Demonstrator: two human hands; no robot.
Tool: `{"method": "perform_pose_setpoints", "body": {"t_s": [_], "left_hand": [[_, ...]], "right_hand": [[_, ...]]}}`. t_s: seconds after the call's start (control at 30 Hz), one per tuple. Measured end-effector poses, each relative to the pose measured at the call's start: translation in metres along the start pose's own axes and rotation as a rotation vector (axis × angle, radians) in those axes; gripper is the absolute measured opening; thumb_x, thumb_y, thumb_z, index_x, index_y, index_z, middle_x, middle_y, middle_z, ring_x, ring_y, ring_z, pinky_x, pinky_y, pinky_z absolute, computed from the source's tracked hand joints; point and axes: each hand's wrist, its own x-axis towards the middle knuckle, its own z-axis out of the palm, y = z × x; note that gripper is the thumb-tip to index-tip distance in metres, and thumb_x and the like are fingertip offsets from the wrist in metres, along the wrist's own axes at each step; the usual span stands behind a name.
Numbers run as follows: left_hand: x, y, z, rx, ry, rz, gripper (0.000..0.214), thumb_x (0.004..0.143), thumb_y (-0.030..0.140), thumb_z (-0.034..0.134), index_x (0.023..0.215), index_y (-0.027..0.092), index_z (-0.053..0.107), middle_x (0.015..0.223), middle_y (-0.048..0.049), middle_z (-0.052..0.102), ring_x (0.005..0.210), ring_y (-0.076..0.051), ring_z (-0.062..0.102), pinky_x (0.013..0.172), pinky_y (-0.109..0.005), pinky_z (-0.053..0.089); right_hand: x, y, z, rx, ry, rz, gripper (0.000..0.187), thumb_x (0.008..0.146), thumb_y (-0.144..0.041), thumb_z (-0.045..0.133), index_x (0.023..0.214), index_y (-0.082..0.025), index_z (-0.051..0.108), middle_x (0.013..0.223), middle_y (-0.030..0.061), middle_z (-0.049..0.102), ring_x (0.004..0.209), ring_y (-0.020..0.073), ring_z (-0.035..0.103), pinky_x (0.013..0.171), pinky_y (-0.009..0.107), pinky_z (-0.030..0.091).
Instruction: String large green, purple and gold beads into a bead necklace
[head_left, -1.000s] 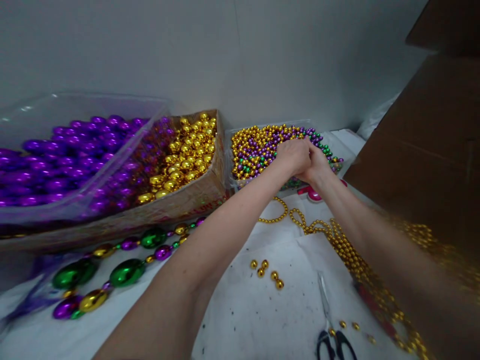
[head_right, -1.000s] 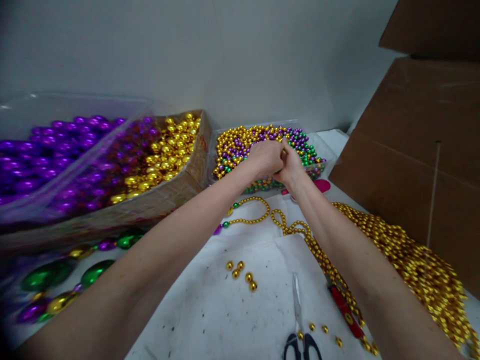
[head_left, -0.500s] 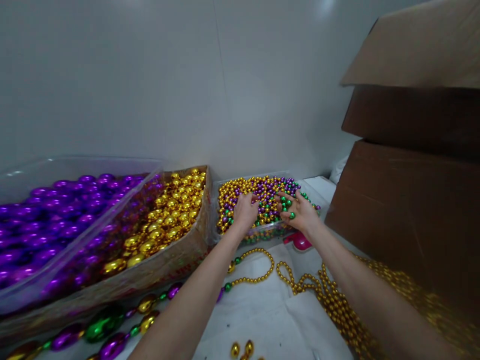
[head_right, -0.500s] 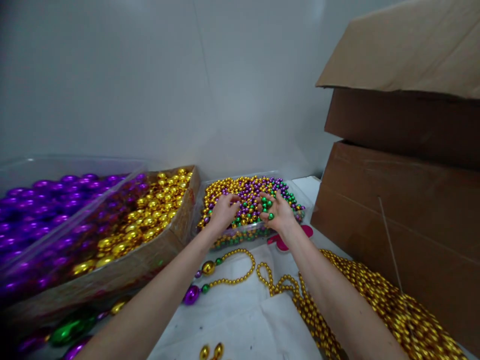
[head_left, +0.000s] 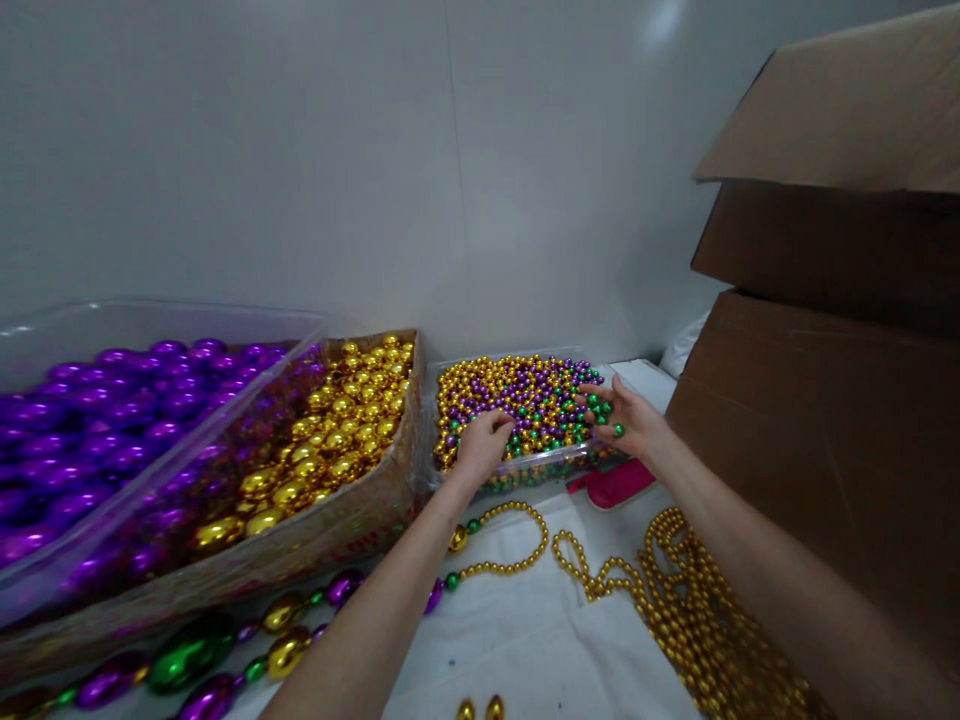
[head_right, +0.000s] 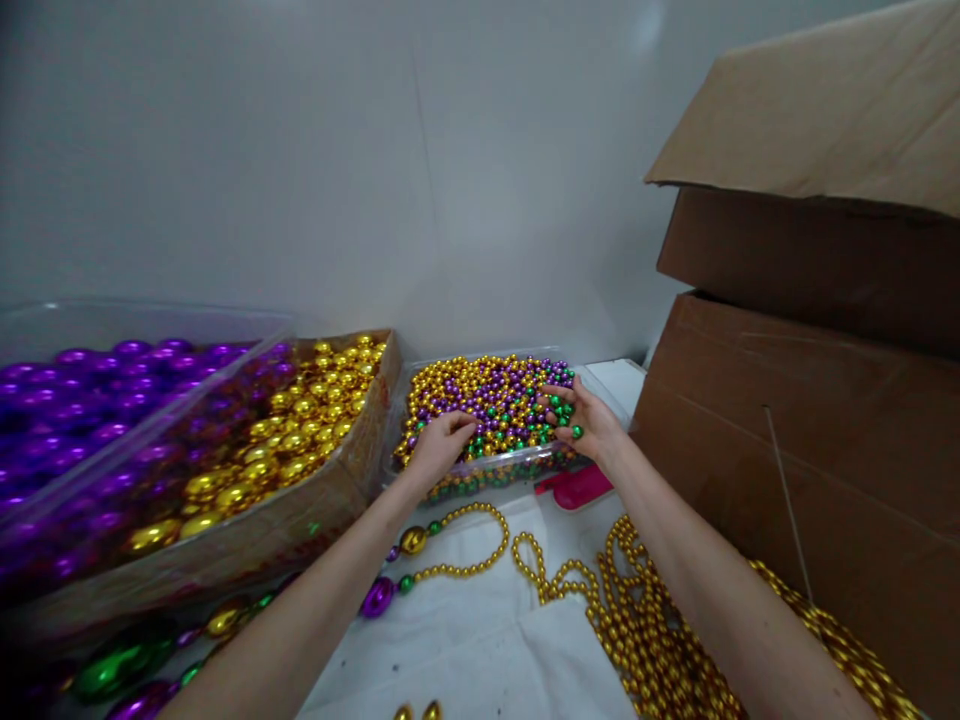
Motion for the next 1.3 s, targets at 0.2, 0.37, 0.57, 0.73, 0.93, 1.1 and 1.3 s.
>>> {"method": "perform_pose_setpoints", "body": {"t_s": [0.2, 0.37, 0.57, 0.73, 0.93, 1.1, 1.3], "left_hand": [[-0.003, -0.001, 0.002, -0.011, -0.029, 0.016, 0.016, 0.08, 0.022, 0.054, 0.082, 0.018, 0.069, 0.084, -0.0032, 0.07, 0.079, -0.017, 0.062, 0.072, -0.026, 0.045], [-0.004, 0.002, 0.002, 0.006, -0.047, 0.014, 0.016, 0.08, 0.021, 0.055, 0.082, 0.018, 0.07, 0.084, -0.0033, 0.071, 0.079, -0.017, 0.062, 0.071, -0.025, 0.045], [-0.005, 0.004, 0.002, 0.023, -0.061, -0.001, 0.017, 0.08, 0.02, 0.054, 0.083, 0.018, 0.071, 0.084, -0.0034, 0.072, 0.077, -0.016, 0.062, 0.069, -0.025, 0.044], [-0.005, 0.004, 0.002, 0.02, -0.051, 0.002, 0.018, 0.081, 0.022, 0.054, 0.083, 0.017, 0.071, 0.085, -0.0045, 0.071, 0.077, -0.017, 0.062, 0.068, -0.025, 0.043], [-0.006, 0.002, 0.004, 0.015, -0.055, 0.003, 0.017, 0.08, 0.021, 0.054, 0.082, 0.018, 0.071, 0.083, -0.0043, 0.071, 0.076, -0.017, 0.062, 0.068, -0.026, 0.043], [-0.006, 0.001, 0.005, -0.01, -0.046, 0.001, 0.016, 0.079, 0.02, 0.055, 0.081, 0.018, 0.071, 0.084, -0.0037, 0.072, 0.078, -0.017, 0.062, 0.07, -0.026, 0.043], [-0.006, -0.001, 0.003, -0.052, 0.01, -0.02, 0.018, 0.081, 0.02, 0.052, 0.083, 0.017, 0.07, 0.086, -0.0035, 0.071, 0.081, -0.016, 0.062, 0.073, -0.026, 0.044]], "right_hand": [[-0.002, 0.005, 0.001, -0.099, 0.028, -0.002, 0.041, 0.093, -0.049, 0.036, 0.101, -0.016, 0.06, 0.09, 0.0096, 0.065, 0.062, 0.0122, 0.056, 0.033, 0.014, 0.029], [0.0, 0.008, 0.006, -0.268, 0.044, -0.021, 0.041, 0.09, -0.053, 0.038, 0.097, -0.019, 0.059, 0.091, 0.0094, 0.064, 0.062, 0.012, 0.054, 0.034, 0.015, 0.028], [0.009, 0.009, 0.002, -0.678, 0.119, -0.038, 0.018, 0.087, -0.034, 0.057, 0.091, -0.018, 0.055, 0.076, -0.0011, 0.058, 0.047, 0.0043, 0.043, 0.035, 0.013, 0.026], [0.025, 0.013, 0.008, -1.177, 0.156, 0.051, 0.018, 0.09, -0.029, 0.055, 0.09, -0.011, 0.059, 0.075, -0.0011, 0.059, 0.055, 0.0071, 0.053, 0.049, 0.02, 0.046], [0.037, 0.022, 0.036, -1.644, 0.096, 0.133, 0.023, 0.089, -0.03, 0.057, 0.105, -0.014, 0.06, 0.107, 0.0057, 0.061, 0.091, 0.019, 0.06, 0.077, 0.036, 0.052], [0.04, 0.031, 0.049, -1.809, 0.078, 0.174, 0.025, 0.089, -0.03, 0.056, 0.11, -0.016, 0.059, 0.113, 0.0074, 0.059, 0.097, 0.0199, 0.059, 0.081, 0.038, 0.051], [0.033, 0.02, 0.041, -1.731, 0.07, 0.113, 0.022, 0.088, -0.032, 0.057, 0.097, -0.012, 0.062, 0.094, 0.0029, 0.063, 0.078, 0.0154, 0.061, 0.067, 0.03, 0.052]]}}
